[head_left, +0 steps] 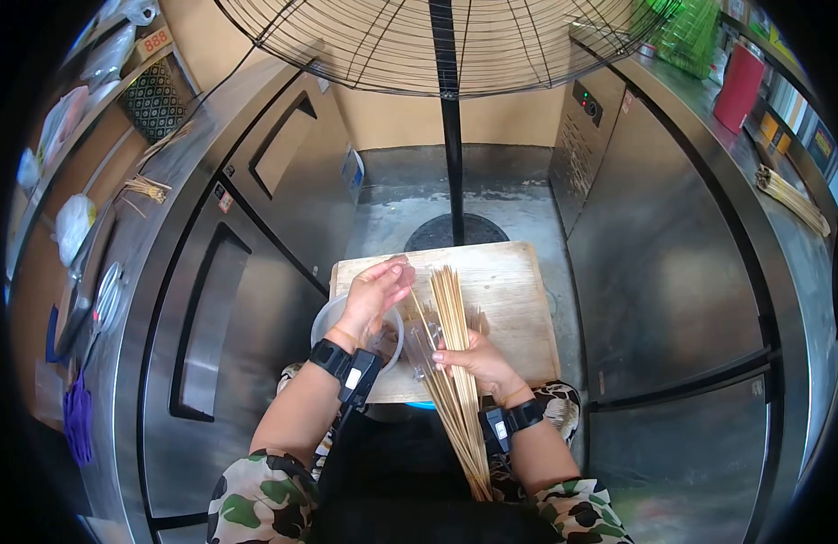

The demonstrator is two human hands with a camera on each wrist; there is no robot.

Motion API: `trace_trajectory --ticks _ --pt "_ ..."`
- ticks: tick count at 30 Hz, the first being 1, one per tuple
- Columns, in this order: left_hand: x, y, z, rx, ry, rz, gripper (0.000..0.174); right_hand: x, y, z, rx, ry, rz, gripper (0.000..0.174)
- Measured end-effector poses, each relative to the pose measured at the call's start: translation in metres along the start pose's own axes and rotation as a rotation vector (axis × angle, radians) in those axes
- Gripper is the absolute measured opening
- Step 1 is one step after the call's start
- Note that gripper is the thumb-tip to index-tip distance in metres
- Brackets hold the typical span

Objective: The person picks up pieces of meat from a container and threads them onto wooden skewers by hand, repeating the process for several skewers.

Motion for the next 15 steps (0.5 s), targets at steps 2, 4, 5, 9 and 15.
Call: trace_trajectory --ticks 2,4,5,9,15 --pt "-0.002 -0.004 0.005 0.008 -0.007 0.004 0.027 0.002 0.002 0.001 -0.006 0.015 0.008 0.018" --pt "-0.004 -0.006 0.004 0.089 -0.022 -0.028 0.027 0.003 0.003 0.002 -0.014 0.025 0.016 0.019" --pt "-0.005 -0.007 0.003 0.130 -0.029 -0.044 0.027 0.003 0.003 0.002 -0.018 0.028 0.022 0.019" --pt "-0.024 -0.015 -0.008 0.127 -0.023 -0.091 0.020 0.004 0.004 0.001 -0.025 0.036 0.023 0.019" --pt "-0.024 0.007 -0.013 0.119 -0.131 0.057 0.011 0.003 -0.002 0.003 -0.056 0.026 0.016 0.019"
Point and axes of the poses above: each hand's wrist, its own x-axis towards the middle knuckle, its own y-axis out of the back of the hand, z = x × y, the point moved 10 cm from there along x, towards the middle knuckle, and after that the axes turned 3 degrees about x, right-handed, at the moved point
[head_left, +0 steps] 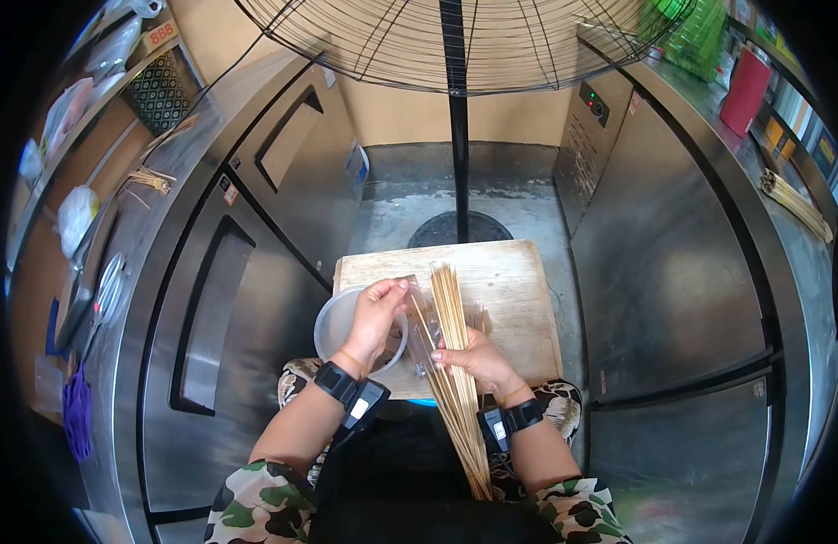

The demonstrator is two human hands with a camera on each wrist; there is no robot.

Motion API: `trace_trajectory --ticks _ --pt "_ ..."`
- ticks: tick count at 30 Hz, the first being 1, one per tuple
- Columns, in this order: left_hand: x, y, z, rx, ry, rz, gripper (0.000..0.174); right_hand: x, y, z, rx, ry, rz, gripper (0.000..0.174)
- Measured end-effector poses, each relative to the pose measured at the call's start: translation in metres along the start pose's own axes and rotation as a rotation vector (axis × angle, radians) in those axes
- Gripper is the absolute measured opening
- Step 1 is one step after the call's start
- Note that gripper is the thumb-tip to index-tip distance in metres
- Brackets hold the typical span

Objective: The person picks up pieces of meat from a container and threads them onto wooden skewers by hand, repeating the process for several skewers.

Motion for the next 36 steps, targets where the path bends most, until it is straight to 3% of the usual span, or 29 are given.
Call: trace_trajectory --ticks 3,9,12,15,24,30,33,36 --pt "0.010 0.003 0.003 -0.007 -0.106 0.035 0.010 0.000 -0.004 -0.001 -0.039 -0.003 -0.009 0.019" --pt "-0.003 -0.005 0.024 0.026 -0.064 0.108 0.017 -0.003 -0.007 -0.008 -0.029 0.025 -0.007 0.018" --pt "0.000 -0.015 -0.001 -0.123 0.198 -0.115 0.018 -0.001 -0.005 -0.004 -0.026 0.024 -0.039 0.018" --pt "-0.014 -0.025 -0.015 -0.092 0.334 -0.296 0.020 -0.002 -0.005 -0.006 0.002 0.020 -0.032 0.018" --pt "0.000 -0.008 0.005 -0.295 0.143 0.005 0.029 -0.002 -0.007 -0.006 -0.042 0.012 -0.027 0.019" --pt "0.014 -0.001 0.006 -0.312 0.055 0.024 0.036 -0.001 -0.005 -0.003 -0.043 0.009 -0.027 0.019" --pt "0.012 0.003 0.008 -0.361 0.074 0.107 0.031 0.000 -0.005 -0.003 -0.063 0.009 -0.025 0.019" --pt "0.015 -0.001 0.006 -0.290 0.082 0.015 0.023 0.000 -0.004 -0.002 -0.049 0.020 -0.036 0.019"
Point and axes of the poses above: each hand's wrist, its own x-axis towards the middle knuckle, its own y-axis out of the back of the hand, z = x × y, the point moved 10 cm from there along x, towards the middle knuckle, and after that the axes turned 3 degrees about x, right-handed, at the moved point
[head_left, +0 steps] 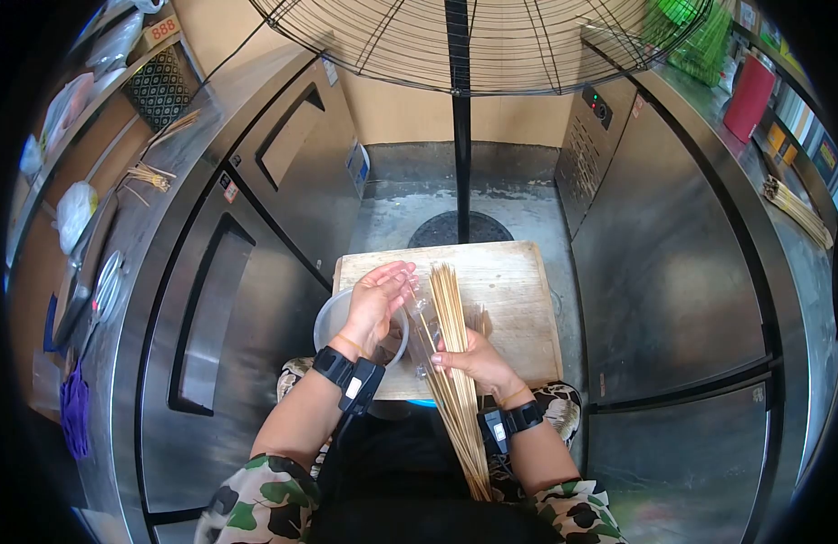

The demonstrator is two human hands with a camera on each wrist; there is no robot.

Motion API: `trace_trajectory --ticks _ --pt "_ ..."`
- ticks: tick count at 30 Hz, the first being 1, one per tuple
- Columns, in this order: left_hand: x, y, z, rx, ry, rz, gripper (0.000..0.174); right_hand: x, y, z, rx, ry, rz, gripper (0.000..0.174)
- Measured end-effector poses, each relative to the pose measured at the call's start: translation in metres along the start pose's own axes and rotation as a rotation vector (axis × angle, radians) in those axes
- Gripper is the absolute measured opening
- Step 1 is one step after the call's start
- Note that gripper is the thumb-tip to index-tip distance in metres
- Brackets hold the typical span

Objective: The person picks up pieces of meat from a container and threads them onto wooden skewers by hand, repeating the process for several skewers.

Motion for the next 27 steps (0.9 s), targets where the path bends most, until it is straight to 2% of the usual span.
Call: trace_trajectory --ticks 7,9,12,15,18,21,24,25,27 --pt "-0.017 -0.021 -0.004 0.224 0.031 -0.107 0.024 -0.001 0.002 -0.003 0.020 0.004 0.022 0.019" --pt "-0.026 -0.025 -0.013 0.277 0.078 -0.078 0.029 0.000 0.004 0.000 0.054 -0.005 0.033 0.019" --pt "-0.038 -0.025 -0.010 0.146 -0.034 -0.020 0.043 -0.001 0.008 0.000 0.075 0.014 0.053 0.019" --pt "-0.048 -0.028 -0.021 0.083 -0.059 -0.040 0.058 -0.002 0.012 -0.001 0.061 0.035 0.084 0.019" --pt "-0.041 -0.012 -0.035 0.189 -0.047 -0.001 0.061 -0.001 0.014 0.000 0.049 0.032 0.084 0.020" --pt "-0.055 -0.025 0.000 0.707 -0.433 0.015 0.056 -0.003 0.016 0.001 0.028 0.006 0.108 0.020" --pt "-0.079 -0.054 0.001 1.173 -0.493 -0.159 0.052 -0.001 0.024 0.006 0.015 0.023 0.127 0.022" --pt "-0.088 -0.062 -0.005 1.207 -0.480 -0.247 0.047 -0.001 0.026 0.007 -0.003 0.034 0.136 0.024" --pt "-0.095 -0.060 -0.010 1.218 -0.493 -0.281 0.047 -0.001 0.027 0.007 -0.042 0.053 0.149 0.027"
Point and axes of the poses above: each hand's wrist, its own x-axis towards the middle knuckle, its own y-axis out of the back of the hand, z = x × y, the point moved 10 cm from there along x, towards the middle knuckle, and after that the axes turned 3 degrees about x, right-handed, at the moved point
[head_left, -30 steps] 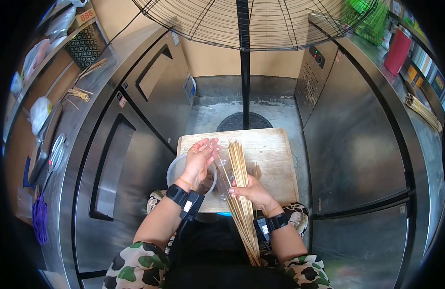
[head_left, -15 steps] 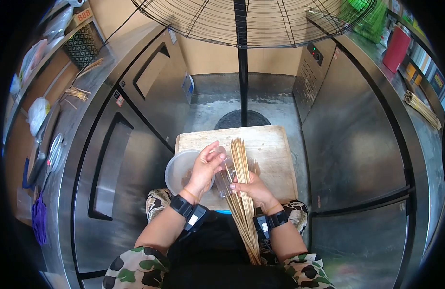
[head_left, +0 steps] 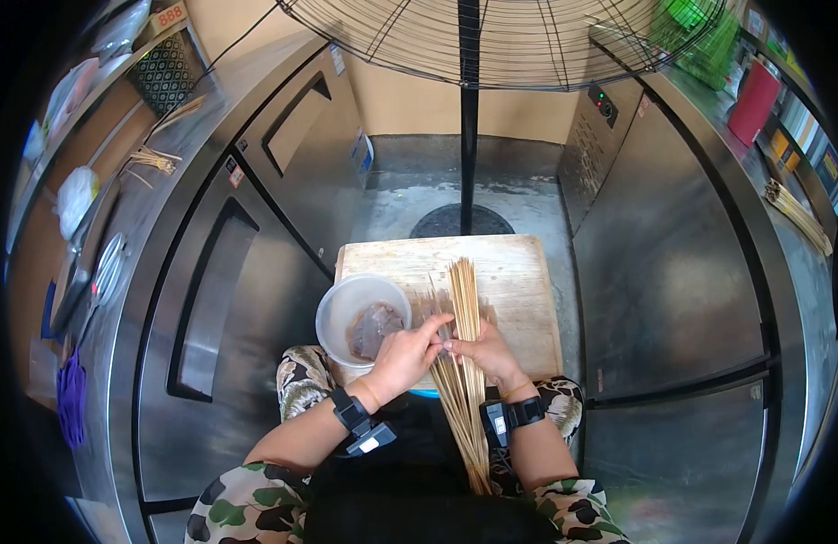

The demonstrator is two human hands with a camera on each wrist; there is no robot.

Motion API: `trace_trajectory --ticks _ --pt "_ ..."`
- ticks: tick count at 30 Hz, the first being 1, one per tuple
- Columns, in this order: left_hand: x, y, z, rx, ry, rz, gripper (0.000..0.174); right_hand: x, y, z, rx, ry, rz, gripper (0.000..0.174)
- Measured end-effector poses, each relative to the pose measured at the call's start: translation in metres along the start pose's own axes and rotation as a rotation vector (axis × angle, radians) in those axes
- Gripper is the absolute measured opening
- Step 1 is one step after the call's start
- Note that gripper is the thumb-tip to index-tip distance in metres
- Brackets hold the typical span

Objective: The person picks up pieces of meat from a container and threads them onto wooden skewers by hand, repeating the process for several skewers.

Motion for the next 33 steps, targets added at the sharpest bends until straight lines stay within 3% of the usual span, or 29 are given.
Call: trace_trajectory --ticks 2,5,7,10,13,16,19,22,25,33 --pt "-0.004 0.003 -0.011 -0.104 0.044 0.009 0.044 -0.001 0.001 -0.006 -0.027 0.046 0.024 0.031" --pt "-0.004 0.016 -0.103 -0.399 0.206 0.237 0.029 -0.003 0.009 -0.004 -0.075 0.071 0.083 0.035" --pt "-0.006 0.038 -0.143 -0.252 0.411 0.255 0.024 -0.009 0.006 -0.017 -0.082 0.105 0.131 0.036" --pt "-0.008 0.033 -0.157 0.391 0.418 -0.065 0.035 -0.006 0.003 -0.011 -0.073 0.053 0.101 0.035" --pt "-0.011 0.019 -0.161 0.514 0.472 -0.218 0.034 -0.002 0.006 -0.002 -0.045 0.011 0.062 0.028" --pt "-0.011 0.017 -0.172 0.616 0.510 -0.128 0.031 -0.004 0.004 0.001 0.053 -0.053 0.027 0.022" --pt "-0.011 0.009 -0.188 0.592 0.549 -0.234 0.035 -0.005 0.004 -0.001 0.089 -0.079 0.050 0.022" --pt "-0.015 0.016 -0.199 0.202 0.641 -0.224 0.030 -0.001 0.009 0.004 0.078 -0.073 0.038 0.024" --pt "-0.026 0.021 -0.189 -0.524 0.726 -0.059 0.018 0.000 0.007 0.001 0.068 -0.055 0.008 0.027" --pt "-0.036 0.035 -0.155 -1.003 0.719 0.048 0.024 0.000 0.001 0.001 0.109 -0.100 -0.014 0.030"
Point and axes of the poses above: each hand's wrist, its own x-axis towards the middle knuckle, its own y-axis out of the back of the hand, z = x × y, the point moved 10 cm from there along x, towards the middle knuckle, and after that the axes turned 3 degrees about x, right-handed, at the moved point
